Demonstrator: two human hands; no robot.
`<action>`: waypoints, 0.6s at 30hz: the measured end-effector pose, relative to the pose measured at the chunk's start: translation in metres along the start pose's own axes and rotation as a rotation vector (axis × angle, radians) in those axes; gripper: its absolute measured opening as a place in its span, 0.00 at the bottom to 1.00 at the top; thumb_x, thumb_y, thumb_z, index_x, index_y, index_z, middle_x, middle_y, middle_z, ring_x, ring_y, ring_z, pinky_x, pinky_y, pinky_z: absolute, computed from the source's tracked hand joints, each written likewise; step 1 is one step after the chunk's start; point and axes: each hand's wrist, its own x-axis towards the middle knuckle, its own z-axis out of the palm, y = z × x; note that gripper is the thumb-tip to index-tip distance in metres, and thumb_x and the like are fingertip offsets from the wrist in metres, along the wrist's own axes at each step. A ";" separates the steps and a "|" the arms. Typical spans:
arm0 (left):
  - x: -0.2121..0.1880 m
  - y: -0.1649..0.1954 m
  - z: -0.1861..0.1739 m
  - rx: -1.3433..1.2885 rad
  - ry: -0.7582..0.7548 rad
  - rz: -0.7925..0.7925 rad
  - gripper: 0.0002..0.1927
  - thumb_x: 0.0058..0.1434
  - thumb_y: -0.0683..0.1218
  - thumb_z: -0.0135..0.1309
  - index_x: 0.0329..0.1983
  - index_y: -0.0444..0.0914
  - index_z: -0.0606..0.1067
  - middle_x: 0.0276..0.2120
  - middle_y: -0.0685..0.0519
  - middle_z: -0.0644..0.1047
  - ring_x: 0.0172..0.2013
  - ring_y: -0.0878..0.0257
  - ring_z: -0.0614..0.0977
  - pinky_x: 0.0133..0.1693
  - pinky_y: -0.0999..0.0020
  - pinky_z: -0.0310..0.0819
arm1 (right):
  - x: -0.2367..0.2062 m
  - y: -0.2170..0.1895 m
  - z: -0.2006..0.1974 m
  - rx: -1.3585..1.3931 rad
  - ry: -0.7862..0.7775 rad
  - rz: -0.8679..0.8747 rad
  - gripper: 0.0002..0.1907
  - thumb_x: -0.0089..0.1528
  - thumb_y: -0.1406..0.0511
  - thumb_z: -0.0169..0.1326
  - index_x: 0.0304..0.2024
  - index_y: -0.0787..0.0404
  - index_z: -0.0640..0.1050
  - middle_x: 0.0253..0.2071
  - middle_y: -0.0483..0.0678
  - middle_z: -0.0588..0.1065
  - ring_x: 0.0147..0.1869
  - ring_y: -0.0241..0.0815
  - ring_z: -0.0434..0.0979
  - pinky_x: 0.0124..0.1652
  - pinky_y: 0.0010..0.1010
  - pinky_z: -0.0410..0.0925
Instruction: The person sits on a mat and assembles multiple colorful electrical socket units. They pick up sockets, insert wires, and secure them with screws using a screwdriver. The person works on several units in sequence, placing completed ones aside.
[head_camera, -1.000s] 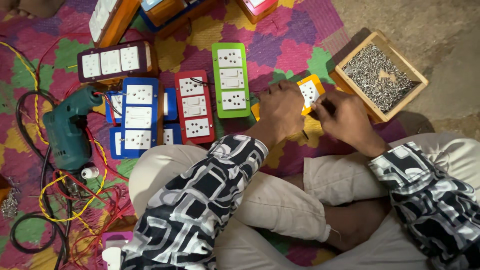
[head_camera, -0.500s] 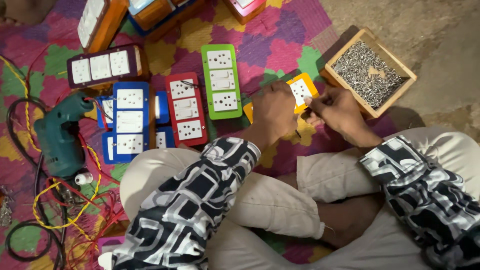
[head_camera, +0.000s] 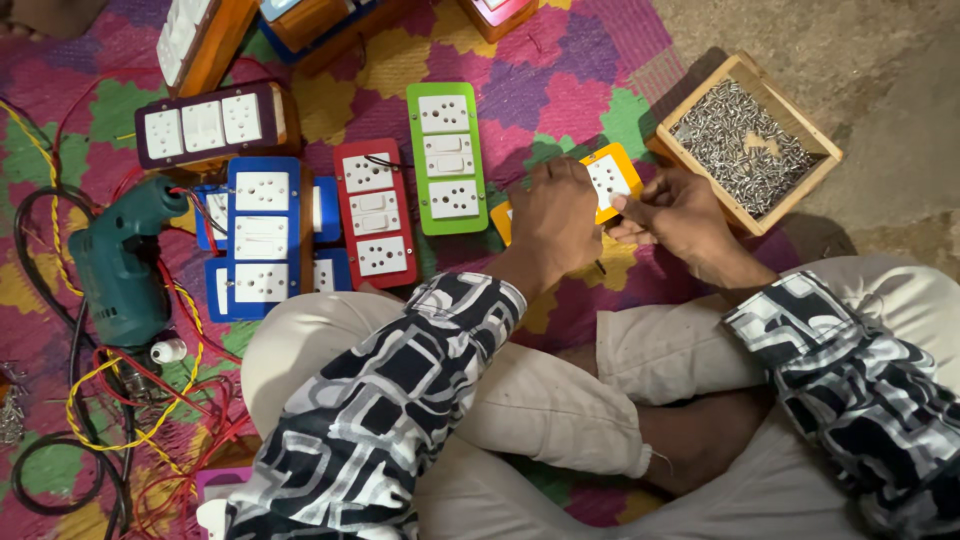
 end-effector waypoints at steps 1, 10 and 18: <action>0.001 0.000 0.001 -0.001 -0.006 0.000 0.42 0.47 0.54 0.68 0.59 0.27 0.66 0.55 0.41 0.71 0.57 0.47 0.73 0.49 0.40 0.73 | 0.001 0.002 -0.001 0.040 -0.010 -0.010 0.16 0.63 0.67 0.62 0.35 0.66 0.66 0.29 0.56 0.77 0.33 0.44 0.85 0.23 0.25 0.71; 0.004 -0.006 0.008 -0.073 0.021 0.034 0.38 0.46 0.53 0.68 0.55 0.28 0.69 0.51 0.40 0.74 0.54 0.46 0.77 0.47 0.46 0.77 | 0.005 0.012 -0.002 -0.012 0.003 -0.128 0.17 0.63 0.70 0.61 0.36 0.65 0.63 0.29 0.55 0.76 0.31 0.44 0.84 0.26 0.29 0.76; 0.032 -0.025 0.014 -0.427 0.278 0.111 0.19 0.65 0.53 0.56 0.45 0.31 0.76 0.41 0.36 0.78 0.41 0.39 0.81 0.38 0.47 0.76 | 0.004 -0.002 -0.004 0.027 -0.031 0.045 0.16 0.61 0.67 0.62 0.38 0.66 0.67 0.29 0.57 0.77 0.32 0.46 0.84 0.30 0.32 0.79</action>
